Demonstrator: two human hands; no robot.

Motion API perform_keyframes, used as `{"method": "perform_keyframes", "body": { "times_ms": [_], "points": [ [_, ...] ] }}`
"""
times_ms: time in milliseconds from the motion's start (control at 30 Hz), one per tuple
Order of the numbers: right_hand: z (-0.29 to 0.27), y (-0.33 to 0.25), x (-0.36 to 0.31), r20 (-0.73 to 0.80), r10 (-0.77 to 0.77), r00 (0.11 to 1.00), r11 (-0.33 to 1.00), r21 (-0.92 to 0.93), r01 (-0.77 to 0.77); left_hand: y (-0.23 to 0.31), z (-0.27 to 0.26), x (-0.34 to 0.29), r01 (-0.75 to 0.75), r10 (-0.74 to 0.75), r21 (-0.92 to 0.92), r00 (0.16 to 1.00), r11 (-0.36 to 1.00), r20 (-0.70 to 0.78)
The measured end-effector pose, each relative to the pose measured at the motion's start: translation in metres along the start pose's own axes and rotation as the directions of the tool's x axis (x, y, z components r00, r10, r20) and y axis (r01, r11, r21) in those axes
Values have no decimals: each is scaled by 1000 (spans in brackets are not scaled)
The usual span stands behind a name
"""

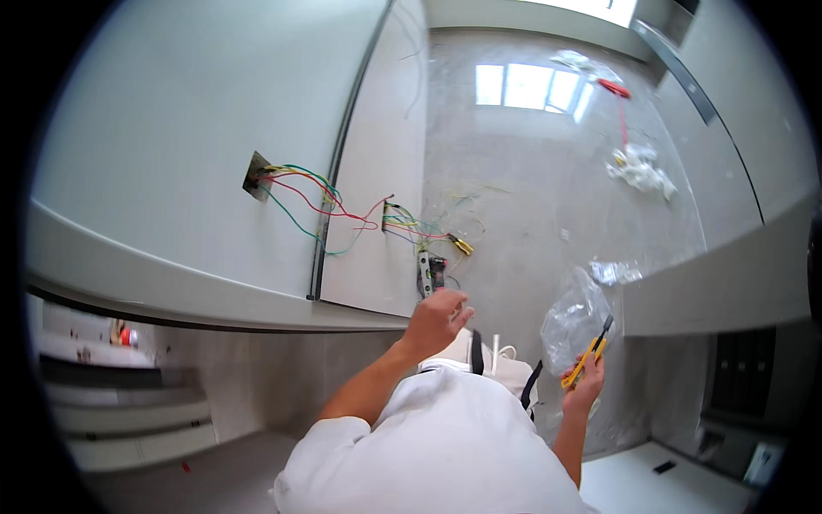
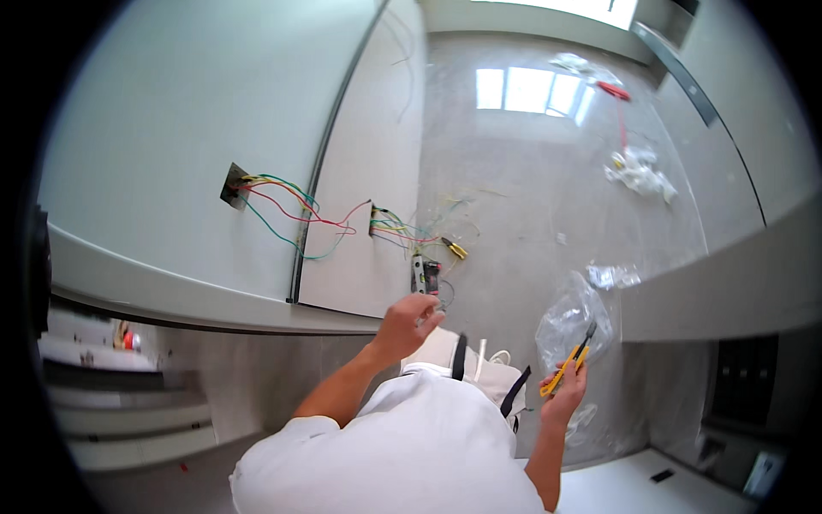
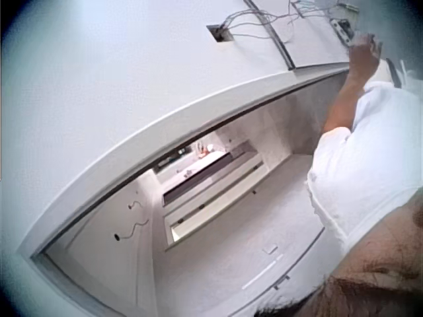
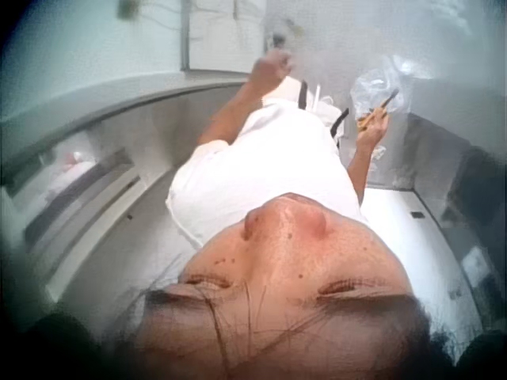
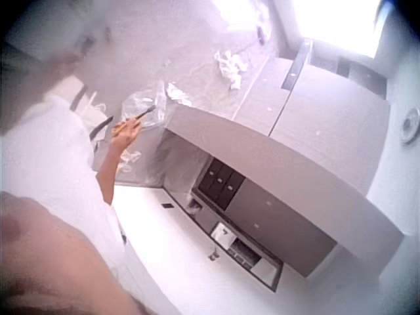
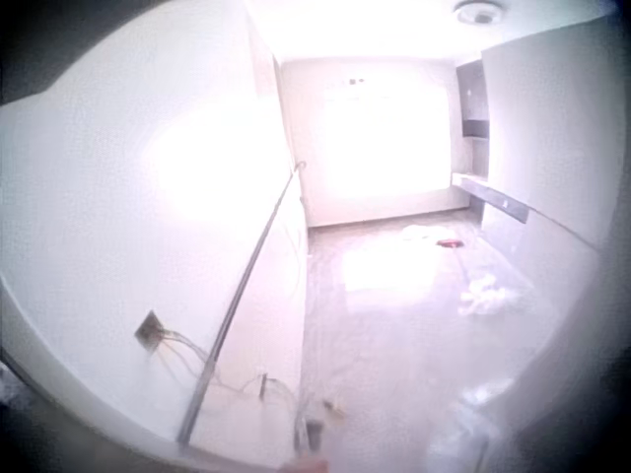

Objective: The person uses a yellow utility knife to strip the insulation from multiple colored electrical wires protruding from a wall junction box. They hold the wires with one hand and carefully cut the outer sheathing with the other, exposing the inner conductors.

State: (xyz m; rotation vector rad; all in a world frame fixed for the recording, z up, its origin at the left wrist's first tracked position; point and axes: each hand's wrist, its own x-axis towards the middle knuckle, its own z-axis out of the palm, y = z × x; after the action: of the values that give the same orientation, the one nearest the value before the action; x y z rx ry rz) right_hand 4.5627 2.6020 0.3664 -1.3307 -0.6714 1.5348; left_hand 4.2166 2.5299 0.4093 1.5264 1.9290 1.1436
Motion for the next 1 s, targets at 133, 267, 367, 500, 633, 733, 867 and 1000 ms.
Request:
{"method": "perform_keyframes", "body": {
  "times_ms": [133,267,367,500,633,733,867,1000],
  "points": [
    [48,-59,88,253,106,962,989,-123,-76,33,-58,32,31,213,381,786,924,-580],
    [106,-64,172,460,152,875,965,-259,-31,32,-121,56,360,383,510,368,781,-847],
    [158,-54,207,533,219,817,946,-321,-45,39,-143,67,452,120,233,264,861,-957],
    [229,-60,214,638,309,706,921,-385,-55,59,-191,116,778,-118,153,280,609,-953],
    [275,-51,212,703,459,544,859,-506,-72,61,-202,130,920,-277,104,219,377,-935],
    [302,-44,218,728,527,439,818,-575,-27,61,-215,133,908,-130,241,300,342,-945],
    [333,-19,249,720,623,305,761,-648,-24,30,-201,133,902,-26,217,244,373,-969],
    [364,-14,266,736,647,202,748,-663,21,40,-200,131,584,-346,-178,189,792,-919]
  ]
}}
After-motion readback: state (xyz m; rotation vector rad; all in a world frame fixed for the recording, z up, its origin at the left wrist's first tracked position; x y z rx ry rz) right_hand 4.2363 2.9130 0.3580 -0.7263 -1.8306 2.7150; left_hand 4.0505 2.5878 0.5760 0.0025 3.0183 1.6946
